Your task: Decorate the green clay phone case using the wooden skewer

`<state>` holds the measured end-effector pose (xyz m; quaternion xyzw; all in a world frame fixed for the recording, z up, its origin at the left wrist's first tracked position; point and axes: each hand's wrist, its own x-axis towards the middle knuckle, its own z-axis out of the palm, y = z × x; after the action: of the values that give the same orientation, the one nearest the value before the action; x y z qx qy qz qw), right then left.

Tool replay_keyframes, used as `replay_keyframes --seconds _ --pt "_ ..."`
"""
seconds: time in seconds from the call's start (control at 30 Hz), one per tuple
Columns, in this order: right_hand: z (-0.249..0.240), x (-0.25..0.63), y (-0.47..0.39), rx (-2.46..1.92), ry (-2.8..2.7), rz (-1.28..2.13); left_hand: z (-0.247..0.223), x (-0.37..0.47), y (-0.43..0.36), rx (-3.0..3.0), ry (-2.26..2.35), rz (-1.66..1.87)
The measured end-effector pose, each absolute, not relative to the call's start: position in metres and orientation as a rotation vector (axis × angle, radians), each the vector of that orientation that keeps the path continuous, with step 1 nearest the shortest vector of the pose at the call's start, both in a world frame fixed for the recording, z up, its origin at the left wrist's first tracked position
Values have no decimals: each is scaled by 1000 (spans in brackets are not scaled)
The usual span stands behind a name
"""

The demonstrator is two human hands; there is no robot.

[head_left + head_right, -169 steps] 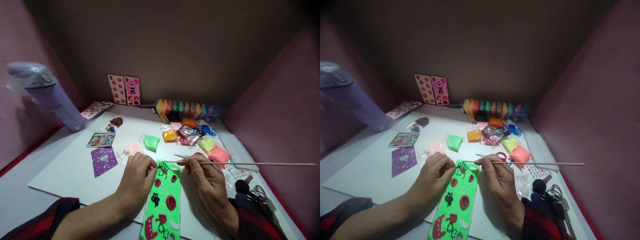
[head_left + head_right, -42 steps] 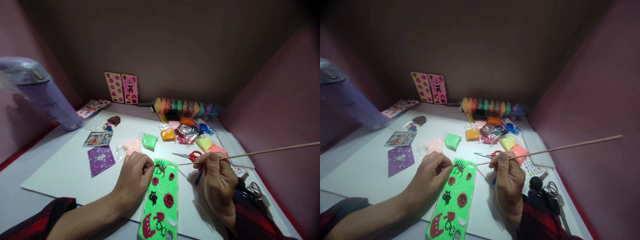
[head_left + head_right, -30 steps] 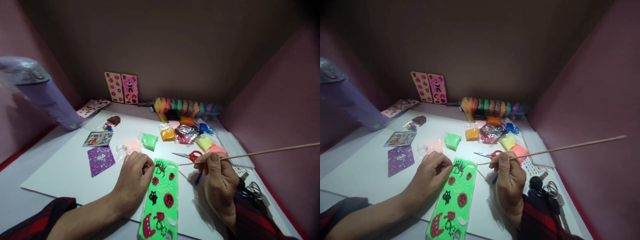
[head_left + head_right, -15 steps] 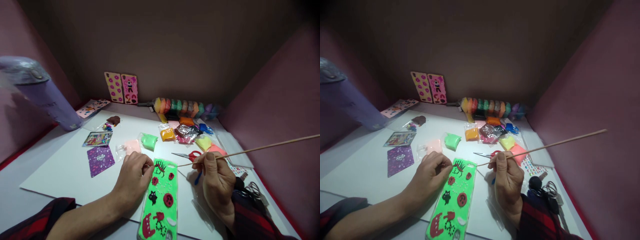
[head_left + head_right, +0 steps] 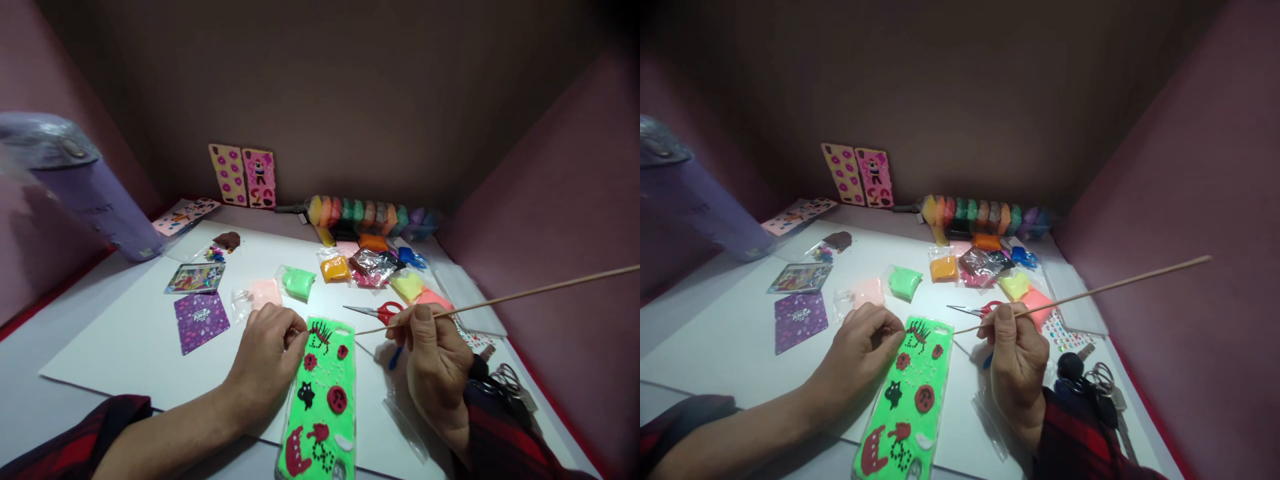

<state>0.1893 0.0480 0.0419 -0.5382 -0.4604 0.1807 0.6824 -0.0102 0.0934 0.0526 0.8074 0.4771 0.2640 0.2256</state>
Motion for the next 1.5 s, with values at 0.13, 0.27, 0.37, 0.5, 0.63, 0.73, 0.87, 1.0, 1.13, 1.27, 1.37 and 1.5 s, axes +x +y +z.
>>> replay_keyframes --seconds 0.13,0.27,0.37,0.5,0.63,0.73,0.87,1.0,1.13,1.27,1.37,1.5 --pt "43 189 48 -1197 -1026 394 53 -10 94 2226 1315 725" --pt "44 188 47 -1216 -1066 374 54 -9 93 2221 1318 720" --pt "42 189 48 -1213 -1061 385 54 -9 94 2219 1323 720" --pt "40 190 48 -1208 -1063 383 53 -10 94 2220 1318 714" --pt "41 190 49 -1217 -1067 368 52 -10 93 2217 1321 724" --pt "41 190 48 -1241 -1090 347 52 -10 93 2212 1321 726" --pt "41 190 48 -1223 -1102 321 53 -10 94 2218 1319 725" --pt "40 190 48 -1216 -1103 324 53 -9 95 2223 1315 731" --pt "39 190 48 -1192 -1072 325 53 -9 94 2221 1316 733" --pt "39 191 48 -1183 -1066 328 53 -10 94 2228 1320 731" --pt "39 190 48 -1201 -1078 326 53 -10 94 2224 1319 733" --pt "45 187 48 -1277 -1078 300 53 -9 94 2223 1314 731"
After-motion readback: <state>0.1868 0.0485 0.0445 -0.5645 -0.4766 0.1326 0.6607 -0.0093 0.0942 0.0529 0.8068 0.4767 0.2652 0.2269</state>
